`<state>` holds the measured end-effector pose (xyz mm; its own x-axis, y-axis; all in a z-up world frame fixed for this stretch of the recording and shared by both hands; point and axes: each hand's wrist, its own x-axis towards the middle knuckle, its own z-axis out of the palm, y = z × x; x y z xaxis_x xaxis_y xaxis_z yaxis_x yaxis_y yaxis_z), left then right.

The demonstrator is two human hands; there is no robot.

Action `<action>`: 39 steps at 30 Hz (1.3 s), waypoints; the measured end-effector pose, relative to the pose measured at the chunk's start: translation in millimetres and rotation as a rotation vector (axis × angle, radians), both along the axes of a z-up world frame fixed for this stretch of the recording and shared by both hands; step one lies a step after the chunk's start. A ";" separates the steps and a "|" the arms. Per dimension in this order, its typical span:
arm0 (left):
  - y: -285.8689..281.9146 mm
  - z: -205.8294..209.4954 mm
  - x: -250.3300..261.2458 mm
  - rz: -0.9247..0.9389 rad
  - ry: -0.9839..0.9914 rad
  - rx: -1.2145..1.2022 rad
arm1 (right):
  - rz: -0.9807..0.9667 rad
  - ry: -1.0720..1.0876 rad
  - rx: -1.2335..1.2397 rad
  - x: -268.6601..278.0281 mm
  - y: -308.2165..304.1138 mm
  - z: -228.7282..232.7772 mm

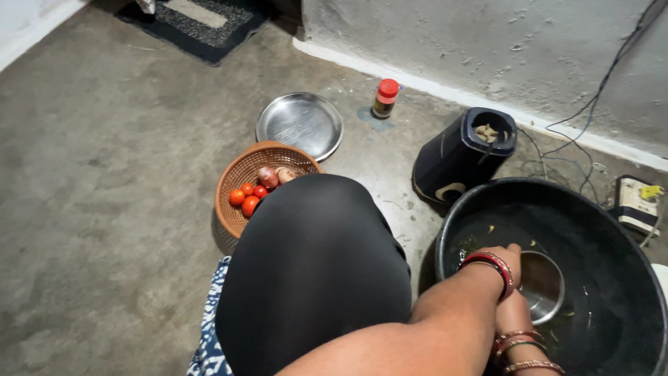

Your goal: The person washes a white plastic lid and a metal blender jar in a black basin filled with water. They scrub the lid with their hands, then use a blue brush to clean the inside of the jar, rinsing both items in the basin.

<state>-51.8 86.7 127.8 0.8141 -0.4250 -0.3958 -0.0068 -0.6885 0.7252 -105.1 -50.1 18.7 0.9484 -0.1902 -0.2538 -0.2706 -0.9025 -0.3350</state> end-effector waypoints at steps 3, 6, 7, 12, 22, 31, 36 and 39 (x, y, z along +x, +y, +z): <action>3.4 -1.3 0.3 -0.015 -0.039 0.008 | 0.217 0.123 -0.239 -7.9 -15.4 -7.8; 0.9 -0.9 -0.5 -0.059 -0.056 0.021 | 0.470 -0.022 -0.540 -21.2 -22.3 -6.6; -1.3 -0.5 0.1 -0.042 -0.037 0.016 | 0.394 0.034 -0.514 -21.7 -22.0 -6.2; -16.5 -11.8 3.9 0.113 0.155 -0.018 | -0.094 0.162 -0.090 -7.9 -13.8 -5.8; -24.9 -37.3 20.9 0.323 0.215 -0.159 | -0.318 -0.112 0.108 -7.7 -18.5 15.4; -32.1 -33.3 16.1 0.411 0.255 -0.155 | -1.203 -0.330 1.450 -13.1 -55.5 29.9; -50.9 -58.6 20.2 0.320 -0.075 -0.287 | -1.177 -0.421 1.761 -11.7 -64.1 9.3; -59.1 -74.7 21.9 0.176 -0.393 -0.317 | -1.175 -0.451 1.813 -8.0 -60.0 6.2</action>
<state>-29.9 27.6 53.1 0.9448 -0.3181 0.0786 -0.2239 -0.4515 0.8637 -113.1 -110.1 24.9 0.6446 -0.4360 -0.6280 0.0137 0.8279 -0.5608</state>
